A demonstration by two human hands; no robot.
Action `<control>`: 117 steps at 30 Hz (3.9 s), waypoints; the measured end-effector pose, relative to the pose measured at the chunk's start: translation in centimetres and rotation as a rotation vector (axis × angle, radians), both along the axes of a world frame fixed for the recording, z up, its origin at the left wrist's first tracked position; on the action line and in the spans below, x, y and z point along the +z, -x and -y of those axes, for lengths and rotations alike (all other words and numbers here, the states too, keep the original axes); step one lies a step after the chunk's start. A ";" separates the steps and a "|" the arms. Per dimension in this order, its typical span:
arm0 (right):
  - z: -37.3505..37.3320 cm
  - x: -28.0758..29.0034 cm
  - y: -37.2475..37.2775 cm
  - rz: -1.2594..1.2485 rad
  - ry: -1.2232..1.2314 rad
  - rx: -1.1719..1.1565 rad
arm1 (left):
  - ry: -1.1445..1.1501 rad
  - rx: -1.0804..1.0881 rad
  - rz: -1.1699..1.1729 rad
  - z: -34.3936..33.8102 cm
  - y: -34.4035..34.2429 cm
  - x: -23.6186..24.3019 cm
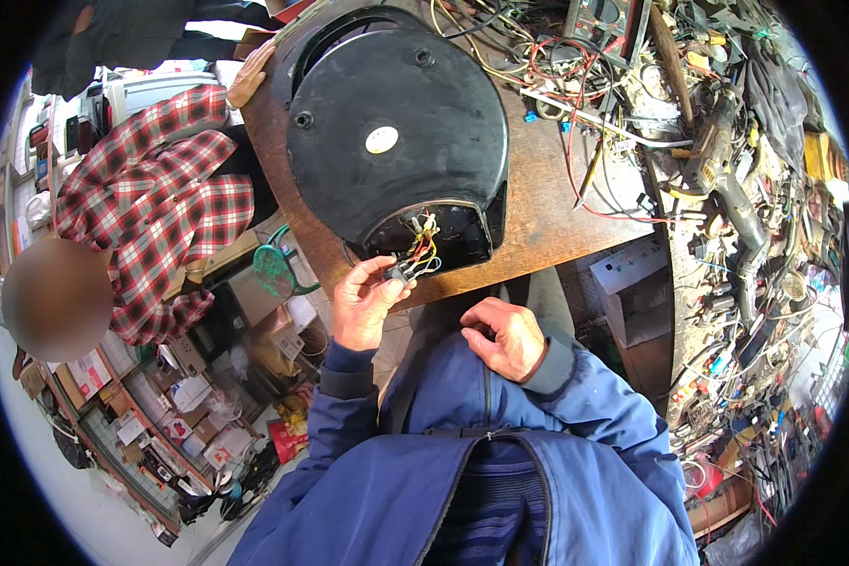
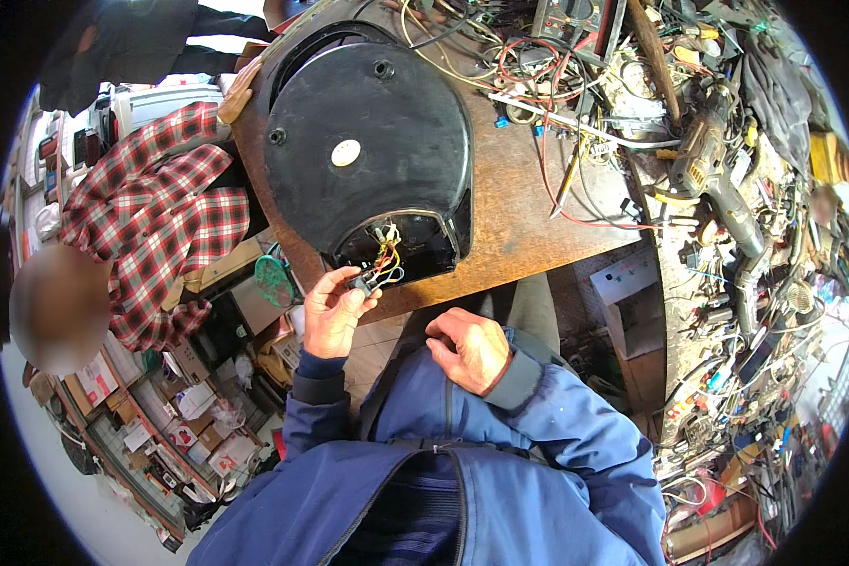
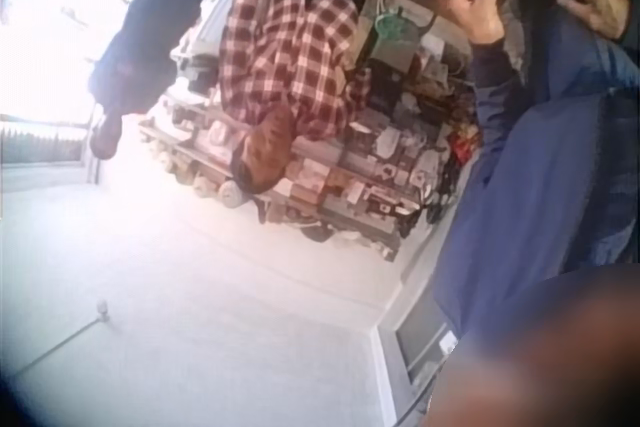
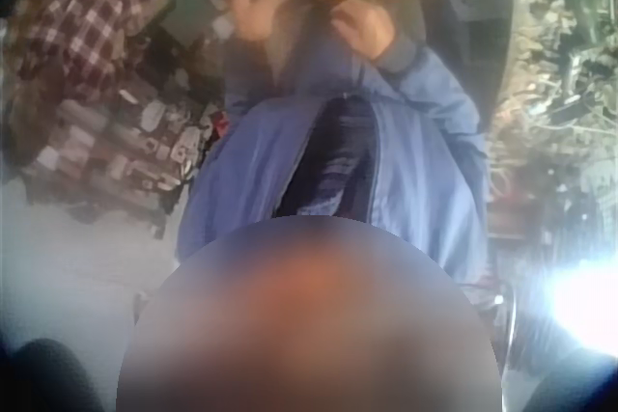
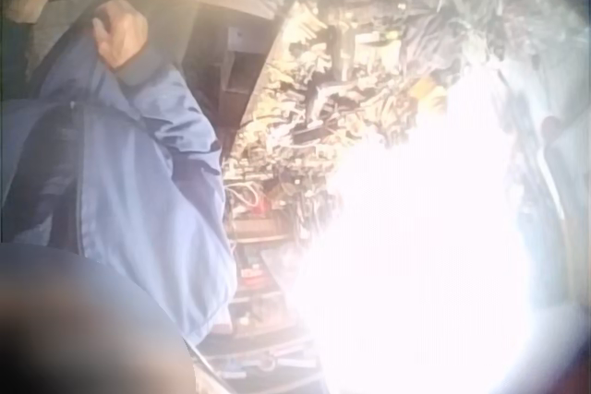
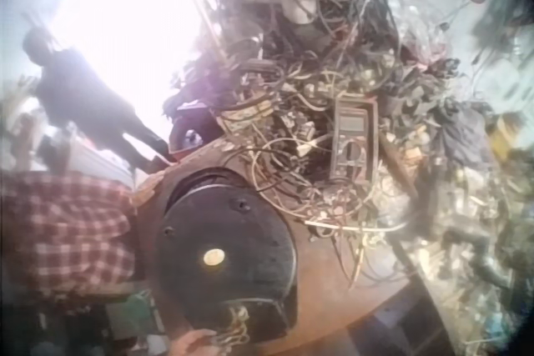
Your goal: The person places a black circular electronic device on a cluttered workbench and uses a power drill to remove screws from its back panel. After opening the casing, the person uses a multimeter to test the internal wiring and components.
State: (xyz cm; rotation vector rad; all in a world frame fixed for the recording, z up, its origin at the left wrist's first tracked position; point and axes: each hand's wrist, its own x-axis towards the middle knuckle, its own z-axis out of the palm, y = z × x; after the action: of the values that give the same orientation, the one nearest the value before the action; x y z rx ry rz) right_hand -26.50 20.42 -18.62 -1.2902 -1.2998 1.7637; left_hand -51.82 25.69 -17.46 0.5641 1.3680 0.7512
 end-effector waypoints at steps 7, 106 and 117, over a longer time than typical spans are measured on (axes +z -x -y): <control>0.3 -0.3 0.2 0.016 0.018 -0.006 | -0.074 -0.051 -0.043 0.6 0.4 -0.8; -24.6 -5.1 -21.5 0.852 -0.238 -0.653 | -0.348 -0.276 -0.756 3.6 -4.5 3.5; -27.4 -8.7 -23.9 1.005 -0.243 -0.636 | -0.368 -0.264 -0.922 3.8 -4.2 2.7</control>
State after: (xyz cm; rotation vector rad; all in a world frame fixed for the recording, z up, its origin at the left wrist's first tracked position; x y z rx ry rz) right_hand -2.60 47.84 -27.29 -2.2249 -1.2738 0.4628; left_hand -47.64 21.92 -14.77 1.4772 1.9393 0.5323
